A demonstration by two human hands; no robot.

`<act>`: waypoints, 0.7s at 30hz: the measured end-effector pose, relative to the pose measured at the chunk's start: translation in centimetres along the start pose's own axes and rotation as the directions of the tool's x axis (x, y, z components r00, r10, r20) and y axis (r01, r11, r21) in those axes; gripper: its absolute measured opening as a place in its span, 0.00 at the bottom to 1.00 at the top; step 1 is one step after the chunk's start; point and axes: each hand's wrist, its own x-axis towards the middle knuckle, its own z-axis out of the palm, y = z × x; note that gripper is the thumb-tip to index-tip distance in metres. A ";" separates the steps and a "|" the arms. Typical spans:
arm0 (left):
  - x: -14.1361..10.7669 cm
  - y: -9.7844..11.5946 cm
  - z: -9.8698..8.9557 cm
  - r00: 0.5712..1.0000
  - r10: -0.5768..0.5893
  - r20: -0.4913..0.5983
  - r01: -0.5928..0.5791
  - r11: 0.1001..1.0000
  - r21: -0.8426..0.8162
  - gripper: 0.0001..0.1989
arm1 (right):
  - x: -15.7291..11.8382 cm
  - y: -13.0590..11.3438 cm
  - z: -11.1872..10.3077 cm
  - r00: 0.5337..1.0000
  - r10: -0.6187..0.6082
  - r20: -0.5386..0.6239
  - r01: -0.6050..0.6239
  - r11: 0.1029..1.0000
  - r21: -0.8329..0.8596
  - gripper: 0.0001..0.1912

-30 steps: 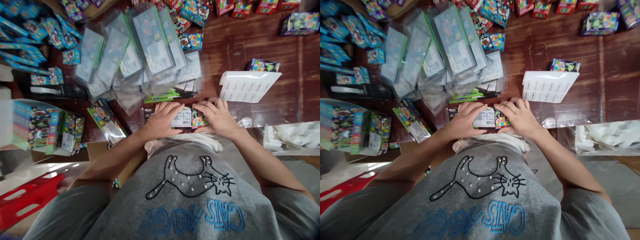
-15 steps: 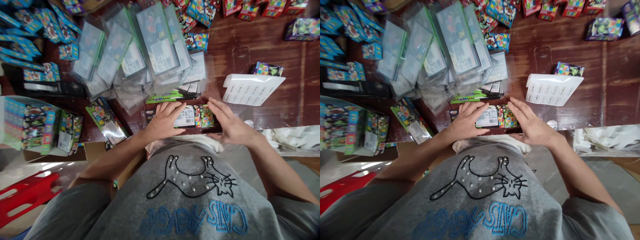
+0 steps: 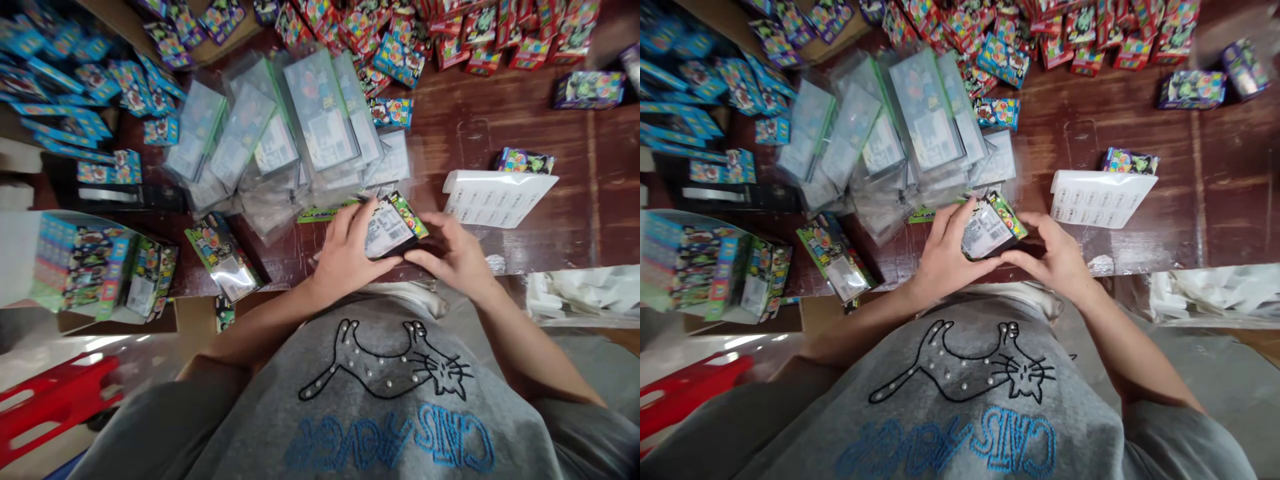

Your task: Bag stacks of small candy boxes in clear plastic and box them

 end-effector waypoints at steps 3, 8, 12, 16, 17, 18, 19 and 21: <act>1.6 1.2 0.5 0.998 -0.063 -0.009 0.060 0.982 -0.180 0.46 | 1.3 -0.4 0.3 0.982 0.107 -0.158 -0.091 0.990 0.107 0.27; 3.3 -1.0 1.3 0.993 -0.055 0.102 0.102 0.830 -0.549 0.28 | 3.0 0.3 -0.1 0.989 0.142 -0.047 -0.131 0.974 0.186 0.17; 3.6 -2.7 1.0 0.995 -0.051 0.083 0.093 0.760 -0.643 0.21 | 1.9 0.6 1.3 0.963 0.215 -0.159 -0.165 0.945 0.283 0.24; 4.0 -3.2 0.3 0.995 -0.066 0.078 0.101 0.754 -0.649 0.25 | 1.1 0.0 3.7 0.898 0.371 -0.235 -0.235 0.859 0.455 0.21; 4.1 -3.4 0.0 0.993 -0.057 0.102 0.110 0.755 -0.647 0.25 | 1.2 -0.2 4.0 0.890 0.385 -0.243 -0.241 0.852 0.465 0.21; 4.3 -3.5 -0.2 0.991 -0.045 0.123 0.115 0.754 -0.647 0.24 | 1.3 -0.4 4.3 0.887 0.385 -0.254 -0.237 0.853 0.465 0.20; 4.4 -3.6 -0.4 0.990 -0.035 0.140 0.118 0.754 -0.646 0.22 | 1.5 -0.6 4.3 0.889 0.376 -0.262 -0.229 0.860 0.456 0.21; 4.7 -3.9 -0.8 0.989 -0.030 0.144 0.115 0.766 -0.632 0.17 | 1.9 -0.9 4.1 0.907 0.336 -0.253 -0.212 0.884 0.416 0.19</act>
